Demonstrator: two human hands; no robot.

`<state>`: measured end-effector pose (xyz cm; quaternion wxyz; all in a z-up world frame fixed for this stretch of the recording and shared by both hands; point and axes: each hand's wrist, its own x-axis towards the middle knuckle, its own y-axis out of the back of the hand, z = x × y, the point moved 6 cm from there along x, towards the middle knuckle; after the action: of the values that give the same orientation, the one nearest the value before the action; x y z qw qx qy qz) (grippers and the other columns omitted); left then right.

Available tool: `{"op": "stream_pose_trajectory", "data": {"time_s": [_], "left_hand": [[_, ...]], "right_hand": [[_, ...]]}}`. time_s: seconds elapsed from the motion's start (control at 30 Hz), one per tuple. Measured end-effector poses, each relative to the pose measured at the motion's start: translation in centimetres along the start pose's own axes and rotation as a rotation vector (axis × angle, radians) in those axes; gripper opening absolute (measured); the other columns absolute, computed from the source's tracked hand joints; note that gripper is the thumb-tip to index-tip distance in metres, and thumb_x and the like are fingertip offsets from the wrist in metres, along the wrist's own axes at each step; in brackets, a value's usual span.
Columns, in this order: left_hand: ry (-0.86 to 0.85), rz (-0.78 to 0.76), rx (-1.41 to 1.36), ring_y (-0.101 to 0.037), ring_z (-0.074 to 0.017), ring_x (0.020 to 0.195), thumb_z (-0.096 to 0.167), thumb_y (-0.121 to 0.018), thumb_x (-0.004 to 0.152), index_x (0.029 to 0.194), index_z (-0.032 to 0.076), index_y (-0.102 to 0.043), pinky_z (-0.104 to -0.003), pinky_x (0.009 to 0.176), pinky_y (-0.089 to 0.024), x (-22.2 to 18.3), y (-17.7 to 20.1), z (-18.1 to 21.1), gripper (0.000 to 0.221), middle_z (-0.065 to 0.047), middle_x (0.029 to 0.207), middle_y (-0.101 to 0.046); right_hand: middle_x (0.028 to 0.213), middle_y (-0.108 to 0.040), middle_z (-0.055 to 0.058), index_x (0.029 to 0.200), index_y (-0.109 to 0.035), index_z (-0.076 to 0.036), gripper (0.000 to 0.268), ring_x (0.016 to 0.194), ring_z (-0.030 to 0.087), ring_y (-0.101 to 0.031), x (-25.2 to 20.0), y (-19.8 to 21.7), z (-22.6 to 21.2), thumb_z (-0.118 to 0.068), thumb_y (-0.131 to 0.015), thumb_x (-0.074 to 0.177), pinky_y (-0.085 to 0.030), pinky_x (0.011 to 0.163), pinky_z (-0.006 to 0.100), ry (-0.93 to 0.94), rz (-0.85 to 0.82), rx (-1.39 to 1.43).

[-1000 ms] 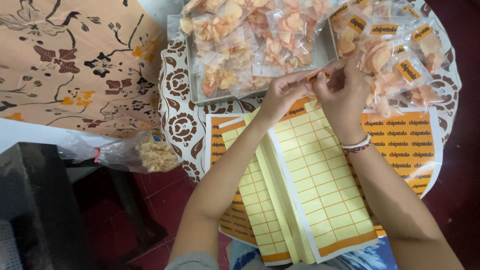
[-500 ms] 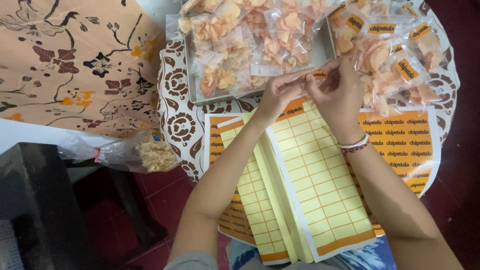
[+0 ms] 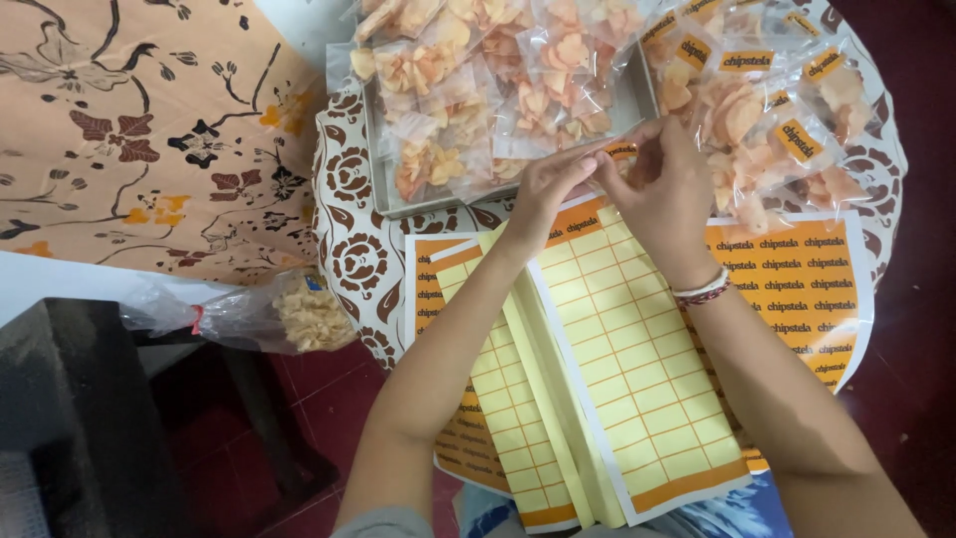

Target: Applying adhesive labels to small plastic bags containing chips.

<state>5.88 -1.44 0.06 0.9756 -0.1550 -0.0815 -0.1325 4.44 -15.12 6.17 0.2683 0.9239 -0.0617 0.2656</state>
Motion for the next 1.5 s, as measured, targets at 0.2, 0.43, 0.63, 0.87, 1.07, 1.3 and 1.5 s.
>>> {"op": "stream_pose_trajectory", "data": {"time_s": [0.2, 0.43, 0.63, 0.87, 1.07, 1.3, 1.5], "left_hand": [[0.016, 0.036, -0.019, -0.066, -0.0215, 0.1, 0.029, -0.063, 0.097, 0.124, 0.007, -0.063, -0.042, 0.098, -0.048, -0.1, -0.4, 1.8, 0.035, -0.014, 0.101, -0.07], [0.008, 0.008, -0.037, -0.066, -0.0201, 0.097, 0.025, -0.061, 0.097, 0.123, 0.003, -0.062, -0.042, 0.099, -0.048, -0.1, -0.4, 0.9, 0.034, -0.013, 0.095, -0.069], [-0.018, -0.031, 0.005, -0.066, -0.0218, 0.098, 0.022, -0.06, 0.097, 0.12, 0.004, -0.064, -0.045, 0.102, -0.045, -0.4, -0.9, 2.0, 0.029, -0.013, 0.095, -0.069], [0.035, -0.019, 0.049, -0.062, -0.0235, 0.1, 0.029, -0.062, 0.096, 0.12, 0.006, -0.064, -0.047, 0.105, -0.038, -0.6, -1.2, 1.9, 0.033, -0.011, 0.097, -0.068], [0.024, -0.009, 0.069, -0.061, -0.0233, 0.1, 0.03, -0.063, 0.096, 0.12, 0.007, -0.065, -0.047, 0.104, -0.036, -0.7, -1.2, 1.8, 0.033, -0.011, 0.096, -0.067], [0.04, -0.018, 0.021, -0.064, -0.0215, 0.097, 0.028, -0.063, 0.096, 0.12, 0.008, -0.065, -0.047, 0.101, -0.041, -0.4, -1.0, 1.4, 0.032, -0.009, 0.093, -0.067], [0.056, 0.1, -0.007, -0.065, -0.0185, 0.094, 0.033, -0.07, 0.092, 0.119, 0.01, -0.066, -0.04, 0.093, -0.051, -0.1, -0.4, 2.1, 0.036, -0.009, 0.093, -0.067]], "right_hand": [[0.071, -0.054, 0.009, 0.099, -0.056, -0.005, 0.013, 0.061, 0.024, -0.056, 0.1, 0.2, -0.6, -0.006, -0.068, 0.095, -0.046, 0.055, 0.033, 0.016, 0.005, 0.048], [0.068, -0.053, 0.008, 0.097, -0.056, -0.006, 0.014, 0.06, 0.023, -0.055, -0.2, 0.0, 0.4, -0.005, -0.069, 0.093, -0.046, 0.056, 0.033, 0.024, 0.046, 0.018], [0.066, -0.053, 0.008, 0.095, -0.057, -0.006, 0.014, 0.058, 0.023, -0.055, -0.3, 0.0, 0.9, -0.003, -0.07, 0.09, -0.045, 0.054, 0.032, 0.051, 0.081, -0.024], [0.068, -0.055, 0.011, 0.094, -0.055, -0.004, 0.012, 0.059, 0.026, -0.056, -0.3, -0.1, 1.3, -0.002, -0.067, 0.093, -0.046, 0.053, 0.033, 0.026, 0.073, -0.021], [0.068, -0.056, 0.011, 0.091, -0.055, -0.004, 0.012, 0.06, 0.027, -0.057, -0.2, -0.4, 2.0, -0.004, -0.067, 0.093, -0.046, 0.053, 0.034, -0.001, 0.062, -0.036], [0.067, -0.056, 0.01, 0.091, -0.056, -0.006, 0.011, 0.061, 0.027, -0.058, 0.1, -0.3, 1.8, -0.007, -0.067, 0.094, -0.047, 0.053, 0.035, -0.034, 0.069, -0.022], [0.071, -0.055, 0.008, 0.094, -0.054, -0.007, 0.015, 0.062, 0.023, -0.055, -0.1, -0.6, 1.5, -0.004, -0.068, 0.091, -0.046, 0.054, 0.032, -0.01, 0.031, 0.0]]}}
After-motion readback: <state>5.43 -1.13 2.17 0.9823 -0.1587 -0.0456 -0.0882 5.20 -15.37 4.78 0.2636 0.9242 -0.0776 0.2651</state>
